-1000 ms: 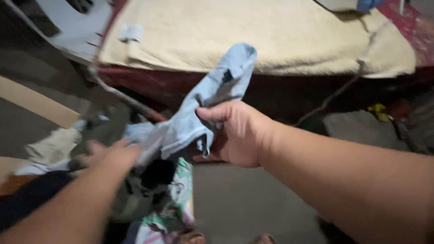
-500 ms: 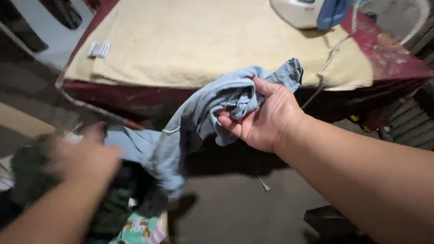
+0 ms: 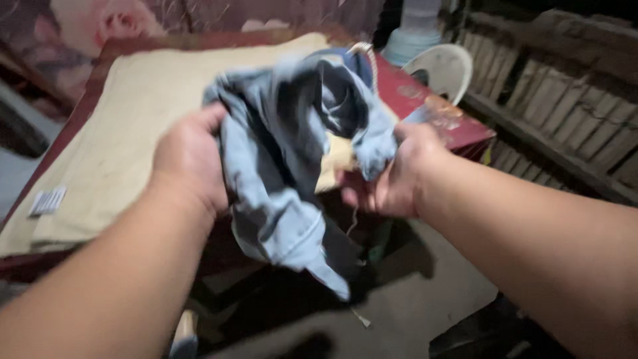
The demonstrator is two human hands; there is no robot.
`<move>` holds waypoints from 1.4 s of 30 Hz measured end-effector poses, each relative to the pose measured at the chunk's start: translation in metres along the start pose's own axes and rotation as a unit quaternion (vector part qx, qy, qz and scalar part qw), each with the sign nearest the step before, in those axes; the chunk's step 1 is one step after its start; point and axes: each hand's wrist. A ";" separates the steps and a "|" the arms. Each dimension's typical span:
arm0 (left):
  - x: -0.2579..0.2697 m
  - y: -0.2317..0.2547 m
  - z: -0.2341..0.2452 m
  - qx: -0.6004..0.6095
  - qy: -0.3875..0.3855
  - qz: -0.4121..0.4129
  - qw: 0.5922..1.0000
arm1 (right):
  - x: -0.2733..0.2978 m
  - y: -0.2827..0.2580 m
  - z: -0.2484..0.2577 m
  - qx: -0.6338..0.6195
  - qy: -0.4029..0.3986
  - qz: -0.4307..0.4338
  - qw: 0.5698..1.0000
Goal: The person irons a black t-shirt and then a pair of light blue shorts on a table covered with a towel. They use a steam iron to smooth out wrinkles on both garments, adjusting the fabric with their hands as needed.
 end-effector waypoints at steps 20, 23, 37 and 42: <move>-0.191 0.113 0.033 -0.098 -0.092 -0.159 0.978 | -0.074 -0.047 -0.157 0.095 -0.142 0.037 0.985; -0.229 0.127 0.055 -0.189 -0.070 -0.309 0.930 | -0.104 -0.042 -0.206 0.092 -0.128 0.045 0.986; -0.339 0.155 0.126 -0.419 0.157 -0.322 0.834 | -0.175 -0.075 -0.272 0.091 -0.049 0.134 0.986; -0.354 0.188 0.147 -0.220 0.238 -0.259 0.910 | -0.184 -0.148 -0.236 -0.010 0.067 0.254 0.965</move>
Point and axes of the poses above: each hand's wrist, its own x-axis away from the middle knuckle, its own z-axis out of the back of the hand, y = z × x, and after that the axes turned 13 degrees about -x, right-handed
